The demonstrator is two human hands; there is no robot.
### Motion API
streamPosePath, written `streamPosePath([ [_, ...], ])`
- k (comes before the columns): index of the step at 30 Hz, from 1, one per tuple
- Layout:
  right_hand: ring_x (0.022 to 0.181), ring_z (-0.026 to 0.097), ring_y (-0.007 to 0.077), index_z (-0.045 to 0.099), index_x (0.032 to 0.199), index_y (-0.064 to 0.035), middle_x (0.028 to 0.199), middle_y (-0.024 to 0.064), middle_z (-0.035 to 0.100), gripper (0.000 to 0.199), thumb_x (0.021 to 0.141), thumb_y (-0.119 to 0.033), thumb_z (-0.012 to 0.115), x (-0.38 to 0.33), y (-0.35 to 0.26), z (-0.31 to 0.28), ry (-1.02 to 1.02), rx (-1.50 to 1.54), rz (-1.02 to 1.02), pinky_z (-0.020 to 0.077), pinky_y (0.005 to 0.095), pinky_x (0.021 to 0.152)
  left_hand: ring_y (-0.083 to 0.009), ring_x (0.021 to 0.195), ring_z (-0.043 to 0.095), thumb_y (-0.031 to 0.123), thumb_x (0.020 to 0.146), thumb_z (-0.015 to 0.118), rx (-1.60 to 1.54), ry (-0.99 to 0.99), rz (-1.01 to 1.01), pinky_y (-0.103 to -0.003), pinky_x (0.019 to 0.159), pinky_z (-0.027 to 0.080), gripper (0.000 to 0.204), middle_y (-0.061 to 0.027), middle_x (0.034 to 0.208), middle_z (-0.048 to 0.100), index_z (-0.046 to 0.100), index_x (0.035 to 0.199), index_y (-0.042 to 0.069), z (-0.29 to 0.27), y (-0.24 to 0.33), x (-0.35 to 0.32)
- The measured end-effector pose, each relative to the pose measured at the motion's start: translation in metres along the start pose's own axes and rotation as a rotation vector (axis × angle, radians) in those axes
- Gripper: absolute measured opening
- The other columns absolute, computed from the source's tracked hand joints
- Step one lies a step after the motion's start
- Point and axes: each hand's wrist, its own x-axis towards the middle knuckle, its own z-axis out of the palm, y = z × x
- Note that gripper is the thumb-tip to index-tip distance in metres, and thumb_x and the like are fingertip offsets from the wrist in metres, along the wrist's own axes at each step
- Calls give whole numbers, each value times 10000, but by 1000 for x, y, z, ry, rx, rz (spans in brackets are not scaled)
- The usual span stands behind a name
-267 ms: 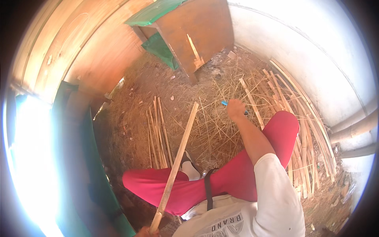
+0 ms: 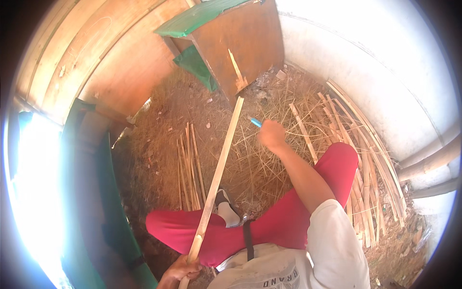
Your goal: The person sits on the ground and uses a utility knife to shave thin strips from a long bamboo pole. The person repeatedly draws the knife along the pole to remove bark and create a smooth, tapered strip, then sets the finished piece aside.
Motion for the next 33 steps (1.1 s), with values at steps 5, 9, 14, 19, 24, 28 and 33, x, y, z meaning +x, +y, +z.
streamPosePath([
  [5,623,646,208,718,941,40,746,149,652,162,818,-31,640,-41,-30,-21,-143,6,-163,550,354,499,-62,464,432,14,902,609,262,100,182,-251,410,313,270,49,573,443,414,757,132,26,40,55],
  [9,562,624,222,722,892,23,692,123,639,140,800,-19,625,-71,-24,-12,-128,-103,-370,542,356,472,-92,481,457,37,874,598,540,292,347,-303,436,356,237,2,548,438,424,719,82,56,71,99],
  [14,560,665,322,716,781,-7,613,155,645,109,713,-35,635,-92,-26,4,-72,-122,-548,555,431,512,-139,516,498,72,823,611,608,383,594,-350,496,413,192,-75,546,469,470,704,22,72,100,151],
  [19,575,676,355,670,684,-4,618,192,643,58,694,-57,649,-94,-23,6,-46,-90,-565,541,460,529,-154,525,521,96,822,630,651,443,615,-356,512,432,145,-95,583,537,537,753,8,85,119,166],
  [24,605,681,367,668,677,-2,656,209,651,77,724,-53,636,-92,-23,12,-72,-127,-535,533,471,544,-271,581,633,99,838,631,774,517,645,-393,566,491,140,-176,644,609,563,830,-23,89,119,164],
  [28,643,694,361,683,696,-4,705,209,671,122,768,-86,629,-86,-26,23,-9,-140,-505,533,471,550,-382,696,689,96,854,630,884,607,657,-439,643,540,161,-256,738,654,581,893,-53,96,114,152],
  [33,668,710,341,710,739,-6,752,200,695,177,825,-131,619,-81,-31,30,-110,-221,-492,549,457,561,-411,729,691,93,862,625,884,589,547,-463,670,550,166,-264,763,660,586,916,-59,95,111,136],
])
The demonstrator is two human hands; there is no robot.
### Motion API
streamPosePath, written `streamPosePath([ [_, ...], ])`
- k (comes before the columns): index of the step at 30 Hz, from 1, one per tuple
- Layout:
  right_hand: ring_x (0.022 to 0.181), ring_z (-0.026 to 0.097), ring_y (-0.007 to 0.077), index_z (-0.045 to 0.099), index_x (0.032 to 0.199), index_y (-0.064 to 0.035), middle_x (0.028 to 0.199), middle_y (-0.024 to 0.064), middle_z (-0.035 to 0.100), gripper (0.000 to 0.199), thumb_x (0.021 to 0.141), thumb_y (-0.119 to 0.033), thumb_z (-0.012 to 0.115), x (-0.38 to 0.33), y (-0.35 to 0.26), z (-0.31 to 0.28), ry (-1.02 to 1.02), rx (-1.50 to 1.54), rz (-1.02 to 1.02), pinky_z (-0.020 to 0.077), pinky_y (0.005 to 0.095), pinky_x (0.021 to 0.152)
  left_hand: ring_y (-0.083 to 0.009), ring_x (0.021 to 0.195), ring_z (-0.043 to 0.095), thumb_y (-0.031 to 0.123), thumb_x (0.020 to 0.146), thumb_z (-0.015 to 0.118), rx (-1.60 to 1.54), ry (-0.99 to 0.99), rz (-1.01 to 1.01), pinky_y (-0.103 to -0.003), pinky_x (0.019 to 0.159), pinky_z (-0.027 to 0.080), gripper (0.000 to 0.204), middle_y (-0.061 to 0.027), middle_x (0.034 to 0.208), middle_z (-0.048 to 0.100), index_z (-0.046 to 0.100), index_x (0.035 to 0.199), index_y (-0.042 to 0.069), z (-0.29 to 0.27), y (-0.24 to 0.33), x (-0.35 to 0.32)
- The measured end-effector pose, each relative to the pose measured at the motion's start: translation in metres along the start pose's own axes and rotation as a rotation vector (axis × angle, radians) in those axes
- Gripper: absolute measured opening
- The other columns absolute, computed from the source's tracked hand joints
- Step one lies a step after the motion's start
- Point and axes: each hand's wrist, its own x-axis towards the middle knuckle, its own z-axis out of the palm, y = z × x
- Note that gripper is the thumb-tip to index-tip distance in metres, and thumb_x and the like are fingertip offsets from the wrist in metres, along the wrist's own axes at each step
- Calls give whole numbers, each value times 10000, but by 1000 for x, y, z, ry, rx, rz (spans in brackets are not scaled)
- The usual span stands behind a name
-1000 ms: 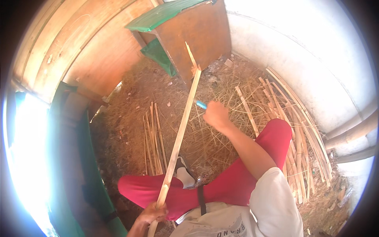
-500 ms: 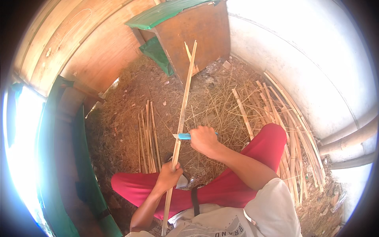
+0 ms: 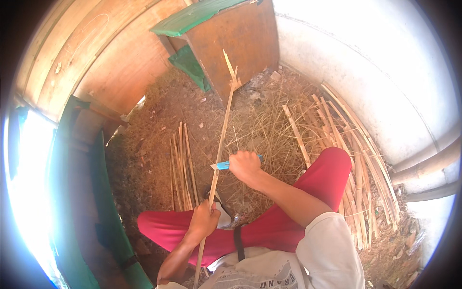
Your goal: The person sits on the ground and uses a utility knife to shave thin strips from a long bamboo pole. The person repeatedly draws the knife along the pole to remove bark and create a smooth, tapered strip, then sets the finished piece aside.
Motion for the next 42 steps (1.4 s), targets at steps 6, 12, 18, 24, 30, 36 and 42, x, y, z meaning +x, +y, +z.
streamPosePath([
  [6,697,690,312,690,793,22,759,189,668,159,870,-70,587,27,45,7,78,17,149,565,447,587,-413,719,686,101,866,616,-50,-110,0,-459,659,535,155,-241,716,646,583,906,-46,0,-3,-33],
  [12,740,707,351,685,818,47,823,235,681,158,888,-57,589,53,94,17,24,89,410,578,451,624,-417,700,679,113,860,620,24,-257,-65,-473,650,527,163,-231,700,638,565,899,-35,-7,-24,-86],
  [18,808,724,367,705,868,45,866,223,700,162,886,-94,623,54,126,37,139,16,461,591,458,682,-348,630,627,111,855,637,122,-349,-197,-433,595,503,154,-165,659,600,549,840,-14,-40,-37,-145],
  [24,817,729,359,711,902,32,871,218,705,162,897,-106,627,57,141,45,15,44,615,596,454,685,-273,604,595,103,845,659,34,-362,-409,-397,568,489,159,-101,648,573,540,809,4,-61,-55,-195],
  [30,903,729,334,736,961,1,937,188,722,187,902,-161,662,44,143,44,-3,27,667,595,431,726,-197,579,563,95,835,681,-66,-348,-512,-361,541,476,176,-37,637,546,531,777,22,-70,-74,-212],
  [36,752,688,290,707,900,15,833,167,695,308,864,-288,756,62,126,15,-48,316,685,557,429,668,-122,554,532,87,825,703,-177,-262,-490,-325,515,462,203,27,627,519,522,746,41,-82,-94,-181],
  [42,512,470,117,664,888,12,777,84,660,372,934,-354,706,59,71,-52,276,1074,545,383,307,448,-288,553,626,102,863,667,161,178,-48,-424,496,490,162,-131,607,602,548,780,30,-92,-90,-109],
])
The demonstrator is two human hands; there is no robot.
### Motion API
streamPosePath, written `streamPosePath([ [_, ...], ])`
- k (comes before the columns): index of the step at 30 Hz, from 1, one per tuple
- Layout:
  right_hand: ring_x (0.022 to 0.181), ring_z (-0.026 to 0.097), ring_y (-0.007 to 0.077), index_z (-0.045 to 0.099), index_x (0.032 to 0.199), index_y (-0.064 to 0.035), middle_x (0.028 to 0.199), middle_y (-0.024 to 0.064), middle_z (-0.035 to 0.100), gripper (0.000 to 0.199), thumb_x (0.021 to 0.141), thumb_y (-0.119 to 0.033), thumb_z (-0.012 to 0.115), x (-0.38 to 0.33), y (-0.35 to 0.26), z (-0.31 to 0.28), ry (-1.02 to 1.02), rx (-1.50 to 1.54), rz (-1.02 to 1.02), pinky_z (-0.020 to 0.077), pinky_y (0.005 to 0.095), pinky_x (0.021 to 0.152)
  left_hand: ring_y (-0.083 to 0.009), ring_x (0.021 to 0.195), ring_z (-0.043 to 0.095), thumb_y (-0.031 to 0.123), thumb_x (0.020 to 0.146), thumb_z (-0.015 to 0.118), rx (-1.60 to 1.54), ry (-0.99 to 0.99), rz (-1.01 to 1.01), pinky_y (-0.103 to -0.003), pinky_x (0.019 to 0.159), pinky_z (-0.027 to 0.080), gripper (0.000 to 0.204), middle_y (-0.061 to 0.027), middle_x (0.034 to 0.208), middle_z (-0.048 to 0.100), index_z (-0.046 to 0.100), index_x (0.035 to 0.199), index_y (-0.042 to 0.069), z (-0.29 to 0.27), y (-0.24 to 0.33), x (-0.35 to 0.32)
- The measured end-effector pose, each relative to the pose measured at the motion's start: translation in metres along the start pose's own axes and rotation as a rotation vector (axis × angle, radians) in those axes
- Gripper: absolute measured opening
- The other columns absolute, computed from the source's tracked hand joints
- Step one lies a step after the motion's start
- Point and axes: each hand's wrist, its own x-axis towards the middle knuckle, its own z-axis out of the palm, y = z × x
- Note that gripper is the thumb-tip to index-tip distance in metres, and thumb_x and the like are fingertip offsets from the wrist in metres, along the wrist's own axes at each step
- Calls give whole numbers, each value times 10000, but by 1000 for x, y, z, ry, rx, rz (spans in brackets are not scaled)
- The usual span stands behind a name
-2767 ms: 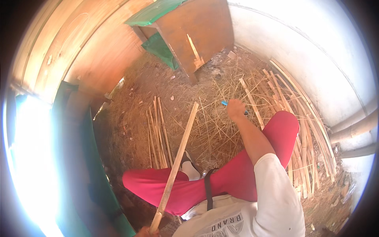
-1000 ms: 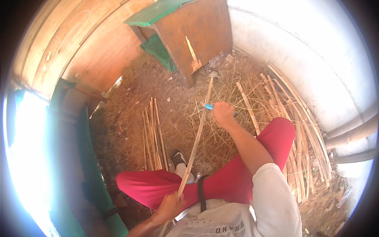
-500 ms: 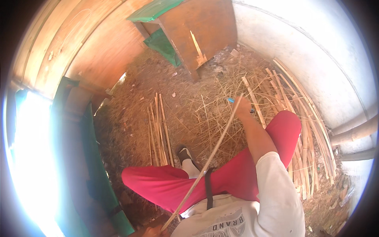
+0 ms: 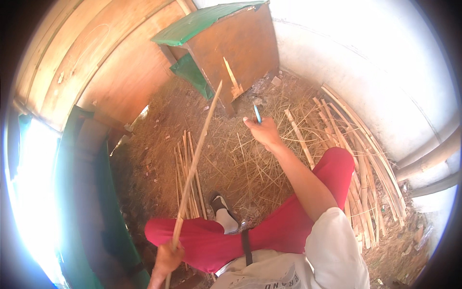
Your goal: The person sits on the ground and uses a utility knife to shave thin strips from a long bamboo pole. The person repeatedly draws the knife along the pole to remove bark and create a smooth, tapered strip, then sets the finished piece aside.
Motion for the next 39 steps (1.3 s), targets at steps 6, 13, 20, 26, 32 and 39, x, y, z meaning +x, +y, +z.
streamPosePath([
  [6,439,354,41,609,1140,45,1001,141,713,474,964,-393,660,-47,-52,-56,-32,473,-21,303,217,427,-426,553,639,126,833,710,444,523,286,-514,490,501,218,-221,592,610,516,877,39,-12,14,103],
  [13,470,358,49,464,1359,91,1296,215,632,695,958,-446,652,-31,-61,-66,-50,684,9,332,223,455,-358,629,667,89,735,732,526,658,460,-463,565,507,234,-144,703,659,558,890,75,-35,42,206],
  [20,514,361,40,541,1272,-31,1203,108,657,443,944,-290,688,-7,-50,-50,117,842,110,317,209,466,-315,632,643,-32,653,695,453,782,635,-396,732,522,184,-108,703,656,598,756,87,-24,59,270],
  [26,489,391,47,628,1138,-17,1028,84,689,325,890,-199,735,-21,-51,-45,34,754,-5,339,232,462,-293,668,655,11,652,770,355,812,595,-475,1060,408,188,-95,679,671,665,778,101,-15,54,277],
  [32,495,391,41,575,1254,23,1065,116,680,464,913,-249,734,-35,-56,-18,-49,581,18,346,220,468,-250,749,668,1,642,789,227,921,577,-504,1113,347,207,-75,704,693,687,790,103,-18,72,264],
  [39,510,371,38,527,1257,-3,1108,139,680,565,917,-407,730,-37,-56,3,-5,621,-40,334,200,479,-250,769,658,-64,586,761,159,944,671,-503,1100,349,283,-57,762,684,665,806,85,-13,79,258],
])
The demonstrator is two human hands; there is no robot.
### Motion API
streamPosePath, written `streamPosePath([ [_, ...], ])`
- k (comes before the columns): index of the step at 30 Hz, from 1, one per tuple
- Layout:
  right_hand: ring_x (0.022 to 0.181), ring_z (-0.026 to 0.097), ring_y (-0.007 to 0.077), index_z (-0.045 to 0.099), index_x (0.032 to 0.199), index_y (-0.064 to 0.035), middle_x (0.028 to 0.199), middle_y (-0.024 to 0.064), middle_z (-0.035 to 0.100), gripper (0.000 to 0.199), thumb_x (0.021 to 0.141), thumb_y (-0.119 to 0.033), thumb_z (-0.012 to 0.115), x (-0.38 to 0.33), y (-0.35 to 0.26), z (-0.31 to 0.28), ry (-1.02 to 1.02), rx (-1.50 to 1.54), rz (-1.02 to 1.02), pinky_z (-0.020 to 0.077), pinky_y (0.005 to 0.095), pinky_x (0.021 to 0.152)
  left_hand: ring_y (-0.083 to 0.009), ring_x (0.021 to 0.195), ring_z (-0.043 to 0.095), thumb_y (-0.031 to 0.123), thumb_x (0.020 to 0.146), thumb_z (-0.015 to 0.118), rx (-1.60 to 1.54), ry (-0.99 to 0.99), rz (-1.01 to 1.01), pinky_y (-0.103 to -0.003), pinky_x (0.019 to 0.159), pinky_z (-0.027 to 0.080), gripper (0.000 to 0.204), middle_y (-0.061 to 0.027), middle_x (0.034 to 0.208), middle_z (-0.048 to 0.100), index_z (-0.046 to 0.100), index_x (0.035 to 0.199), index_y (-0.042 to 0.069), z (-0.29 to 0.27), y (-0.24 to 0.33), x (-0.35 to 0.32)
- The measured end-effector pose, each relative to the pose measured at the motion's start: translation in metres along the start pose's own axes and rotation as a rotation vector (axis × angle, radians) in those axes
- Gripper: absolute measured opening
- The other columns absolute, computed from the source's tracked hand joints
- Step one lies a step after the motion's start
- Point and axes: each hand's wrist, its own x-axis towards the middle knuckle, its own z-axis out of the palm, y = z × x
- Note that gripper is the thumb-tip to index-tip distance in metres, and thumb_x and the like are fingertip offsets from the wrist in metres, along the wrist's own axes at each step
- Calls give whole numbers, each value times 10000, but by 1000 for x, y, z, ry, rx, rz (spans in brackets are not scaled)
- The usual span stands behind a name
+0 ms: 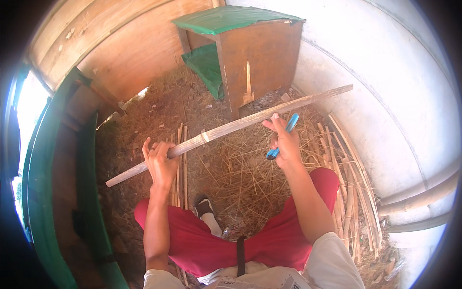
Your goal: The person sits on the ground and uses a utility knife to shave thin strips from a long bamboo pole. The person repeatedly draws the knife along the pole to remove bark and create a smooth, tapered strip, then sets the finished piece aside.
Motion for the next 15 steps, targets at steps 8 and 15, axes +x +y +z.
streamPosePath([
  [8,486,361,45,560,1218,29,1090,167,684,572,926,-440,707,0,3,-2,17,12,-14,325,217,459,-213,759,640,-56,611,772,7,12,77,-502,1089,352,301,-13,803,651,624,814,110,-2,4,-3],
  [15,486,377,53,636,1153,1,957,99,633,404,935,-328,720,-1,9,2,74,-3,-28,314,234,460,-235,753,649,-64,662,767,-50,67,91,-485,1052,406,263,-34,845,665,606,796,95,-1,4,-12],
])
